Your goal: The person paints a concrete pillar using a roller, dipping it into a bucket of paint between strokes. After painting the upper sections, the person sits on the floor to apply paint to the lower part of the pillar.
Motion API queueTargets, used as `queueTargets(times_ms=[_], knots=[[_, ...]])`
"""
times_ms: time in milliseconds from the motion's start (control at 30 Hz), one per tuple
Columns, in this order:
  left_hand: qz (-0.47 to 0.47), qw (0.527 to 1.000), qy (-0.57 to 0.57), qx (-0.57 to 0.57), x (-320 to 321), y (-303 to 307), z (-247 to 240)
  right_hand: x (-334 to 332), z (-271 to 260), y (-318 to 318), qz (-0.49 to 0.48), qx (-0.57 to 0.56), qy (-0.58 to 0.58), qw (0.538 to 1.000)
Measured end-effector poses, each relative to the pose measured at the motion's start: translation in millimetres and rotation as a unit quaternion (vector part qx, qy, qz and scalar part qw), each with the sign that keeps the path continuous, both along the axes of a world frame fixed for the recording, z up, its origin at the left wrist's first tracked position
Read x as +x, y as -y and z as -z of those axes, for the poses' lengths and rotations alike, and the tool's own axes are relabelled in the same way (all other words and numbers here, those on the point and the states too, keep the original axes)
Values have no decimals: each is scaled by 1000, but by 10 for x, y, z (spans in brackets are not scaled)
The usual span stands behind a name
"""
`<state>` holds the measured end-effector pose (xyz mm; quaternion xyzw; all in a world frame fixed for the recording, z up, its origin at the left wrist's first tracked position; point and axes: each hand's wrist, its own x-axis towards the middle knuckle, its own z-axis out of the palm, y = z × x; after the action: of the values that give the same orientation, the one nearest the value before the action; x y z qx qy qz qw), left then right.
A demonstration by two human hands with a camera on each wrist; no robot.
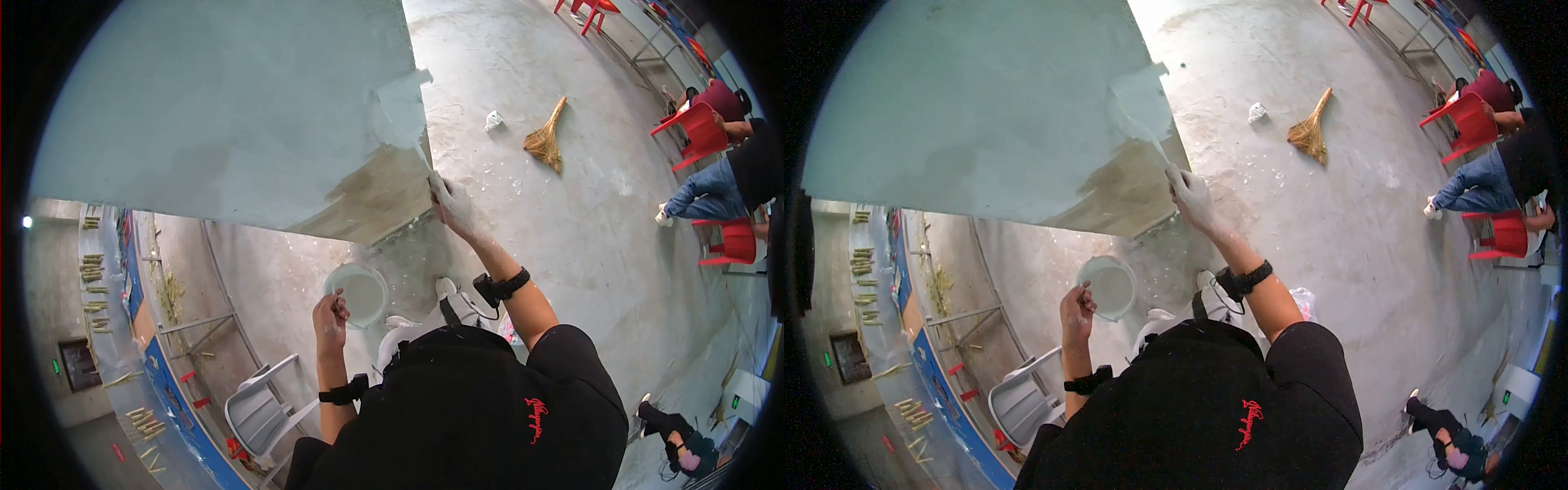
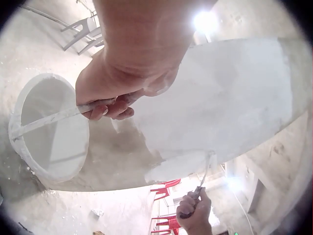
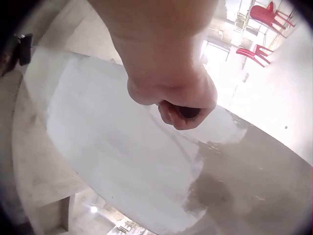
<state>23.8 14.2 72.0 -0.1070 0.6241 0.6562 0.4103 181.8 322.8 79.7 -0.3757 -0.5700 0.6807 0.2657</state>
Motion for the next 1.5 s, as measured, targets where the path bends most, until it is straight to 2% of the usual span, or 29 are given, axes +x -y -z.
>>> queueTargets(times_ms=[33,100,167,333,400,533,600,667,733,767,867,933,1067,1133,1200,1333,1500], knots=[[5,1000,-3,4,0,-2,-4,-13,-121,-20,2,0,0,1000],[10,1000,-6,7,6,-13,-14,-30,-361,-65,-35,-67,-86,993],[5,1000,-7,0,12,-29,-25,-41,-563,-120,-42,-68,-102,992],[14,1000,-6,12,3,-25,28,-60,-633,-216,-52,-67,-121,989],[16,1000,-7,16,-6,-25,35,-59,-480,-192,-55,-26,-79,995],[17,1000,-6,11,19,-46,-13,37,-9,-145,-37,-13,-40,998],[19,1000,-10,10,19,-40,-6,112,262,-130,-31,-42,4,999],[21,1000,0,11,5,-22,22,163,523,-125,-23,-15,26,999],[16,1000,3,10,12,-26,26,196,644,-114,2,94,15,995],[10,1000,7,8,7,-34,25,195,700,-130,3,96,13,995],[20,1000,0,7,-4,-21,42,172,649,-151,9,94,25,995],[19,1000,-1,5,4,-38,20,127,356,-199,-3,14,-5,1000],[27,1000,-8,2,5,-7,47,34,-57,-392,-35,51,-61,996],[28,1000,-8,4,6,-1,47,17,-372,-437,-67,-3,-99,993],[30,999,-8,7,7,6,48,-9,-466,-448,-78,-11,-114,990],[25,1000,-5,10,0,-40,23,-34,-321,-433,-77,-30,-122,989],[12,1000,10,7,-3,-59,12,161,333,-326,-99,-60,-94,989]])
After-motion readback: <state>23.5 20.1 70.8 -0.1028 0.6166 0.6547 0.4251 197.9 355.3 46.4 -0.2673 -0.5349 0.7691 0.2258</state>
